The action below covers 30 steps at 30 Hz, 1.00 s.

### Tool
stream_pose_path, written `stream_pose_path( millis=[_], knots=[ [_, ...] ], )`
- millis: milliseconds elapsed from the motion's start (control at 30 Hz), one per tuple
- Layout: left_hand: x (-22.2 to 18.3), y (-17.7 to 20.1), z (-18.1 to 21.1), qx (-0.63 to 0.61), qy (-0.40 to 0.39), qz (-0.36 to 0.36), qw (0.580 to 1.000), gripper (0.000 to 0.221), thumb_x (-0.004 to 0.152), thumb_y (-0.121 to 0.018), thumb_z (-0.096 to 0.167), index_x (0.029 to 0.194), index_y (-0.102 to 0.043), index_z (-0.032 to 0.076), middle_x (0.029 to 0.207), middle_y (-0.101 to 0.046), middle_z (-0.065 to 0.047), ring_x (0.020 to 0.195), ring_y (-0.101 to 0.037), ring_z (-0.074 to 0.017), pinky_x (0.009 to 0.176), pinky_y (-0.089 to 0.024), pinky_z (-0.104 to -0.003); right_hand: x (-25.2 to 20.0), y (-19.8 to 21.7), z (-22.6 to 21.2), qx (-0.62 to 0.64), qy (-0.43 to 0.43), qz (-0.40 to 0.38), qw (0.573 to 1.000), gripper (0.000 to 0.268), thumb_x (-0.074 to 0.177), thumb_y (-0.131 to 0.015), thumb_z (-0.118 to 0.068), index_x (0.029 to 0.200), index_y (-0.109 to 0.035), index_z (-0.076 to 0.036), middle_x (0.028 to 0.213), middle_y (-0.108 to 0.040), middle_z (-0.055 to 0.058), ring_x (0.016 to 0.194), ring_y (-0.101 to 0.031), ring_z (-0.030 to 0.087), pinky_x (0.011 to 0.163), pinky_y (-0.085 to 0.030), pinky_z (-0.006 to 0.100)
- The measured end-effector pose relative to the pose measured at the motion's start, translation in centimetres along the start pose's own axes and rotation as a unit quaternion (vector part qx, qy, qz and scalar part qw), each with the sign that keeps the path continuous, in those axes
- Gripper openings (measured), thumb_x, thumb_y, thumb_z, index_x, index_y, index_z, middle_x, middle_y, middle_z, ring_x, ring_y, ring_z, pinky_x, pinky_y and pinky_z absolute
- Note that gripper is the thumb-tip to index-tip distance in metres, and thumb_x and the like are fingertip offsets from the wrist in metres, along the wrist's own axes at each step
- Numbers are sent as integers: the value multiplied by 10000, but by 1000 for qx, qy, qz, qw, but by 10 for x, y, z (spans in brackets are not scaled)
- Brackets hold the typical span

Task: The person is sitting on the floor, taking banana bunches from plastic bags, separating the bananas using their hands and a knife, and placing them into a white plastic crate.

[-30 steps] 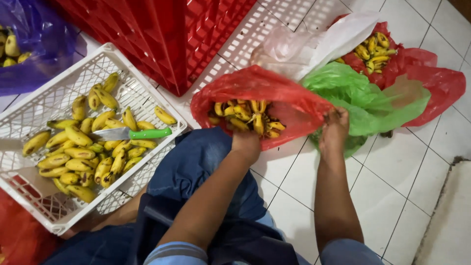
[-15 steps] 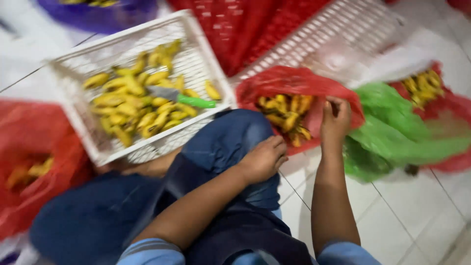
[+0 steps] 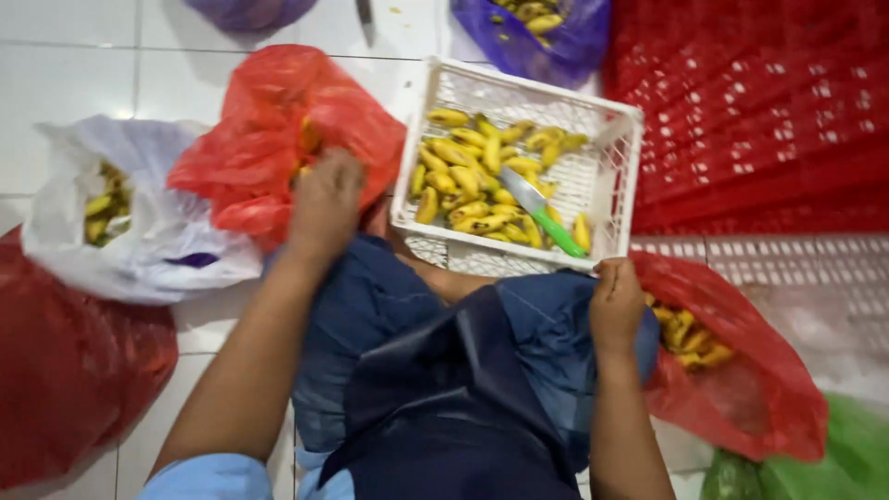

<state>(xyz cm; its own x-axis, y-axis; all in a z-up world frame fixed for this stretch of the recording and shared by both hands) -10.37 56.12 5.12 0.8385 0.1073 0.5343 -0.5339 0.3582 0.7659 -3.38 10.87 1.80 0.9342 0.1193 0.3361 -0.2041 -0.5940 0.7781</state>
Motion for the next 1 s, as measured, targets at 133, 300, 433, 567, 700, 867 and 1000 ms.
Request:
stream_pose_path(
  millis=[133, 300, 433, 567, 700, 867, 1000],
  knots=[
    [-1, 44, -59, -109, 257, -50, 959, 271, 944, -695, 178, 1169, -543, 191, 970, -658, -40, 987, -670, -290, 802, -523, -454, -3, -13, -40, -59, 30, -60, 996, 92, 1087, -520, -194, 1115, -606, -176, 715, -655, 89, 730, -677, 350, 693, -536, 448],
    [-24, 16, -99, 61, 352, -337, 871, 380, 967, -572, 393, 1210, -617, 103, 1288, -616, -152, 1152, -633, -394, 922, -508, -580, 10, -39, -37, 73, -61, -164, 982, 136, 1014, -590, -84, 1083, -694, -139, 800, -718, 125, 766, -712, 302, 730, -559, 403],
    [-38, -31, -152, 173, 332, -374, 849, 315, 895, -540, 305, 981, -769, 107, 980, -762, -95, 948, -747, -329, 727, -576, -525, 15, -70, -56, 106, -26, -209, 972, 157, 990, -594, -83, 1086, -711, -126, 799, -722, 145, 740, -703, 336, 722, -555, 432],
    [11, -37, -142, 79, 317, -231, 916, 230, 895, -652, 201, 1071, -603, 61, 1076, -618, -143, 939, -695, -416, 752, -566, -573, 4, -79, -92, 86, 3, -212, 973, 156, 980, -591, -93, 1078, -696, -155, 805, -712, 116, 770, -707, 293, 739, -563, 415],
    [38, -59, -136, 28, 337, -199, 920, 430, 846, -602, 56, 1243, -462, -27, 1277, -432, -190, 1174, -548, -462, 894, -560, -573, -3, -74, -113, -27, 89, -210, 973, 136, 975, -607, -169, 1076, -688, -214, 839, -731, 66, 857, -731, 260, 775, -580, 381],
    [44, -53, -136, -7, 360, -221, 906, 434, 845, -541, 47, 1280, -531, 46, 1318, -411, -120, 1142, -567, -436, 925, -530, -589, -6, -80, -100, -65, 135, -207, 967, 92, 972, -606, -204, 1036, -668, -230, 905, -727, -5, 923, -721, 203, 833, -573, 322],
    [24, -27, -140, -229, 422, 68, 874, 379, 899, -613, 70, 1267, -546, 12, 1076, -627, -290, 1022, -659, -455, 842, -549, -490, -5, -78, -106, -62, 150, -205, 965, 89, 976, -606, -194, 1026, -669, -233, 906, -712, -28, 934, -711, 186, 844, -568, 312]
  ],
)
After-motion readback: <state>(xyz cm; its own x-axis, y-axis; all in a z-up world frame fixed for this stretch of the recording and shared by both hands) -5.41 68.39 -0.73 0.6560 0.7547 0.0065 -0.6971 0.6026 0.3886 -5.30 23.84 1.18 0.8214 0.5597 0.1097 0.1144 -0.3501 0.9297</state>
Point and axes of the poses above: each hand's wrist, its own x-axis towards the middle knuckle, its own y-axis out of the back of the hand, z = x × y, the point moved 3 cm from there along x, towards the middle knuckle
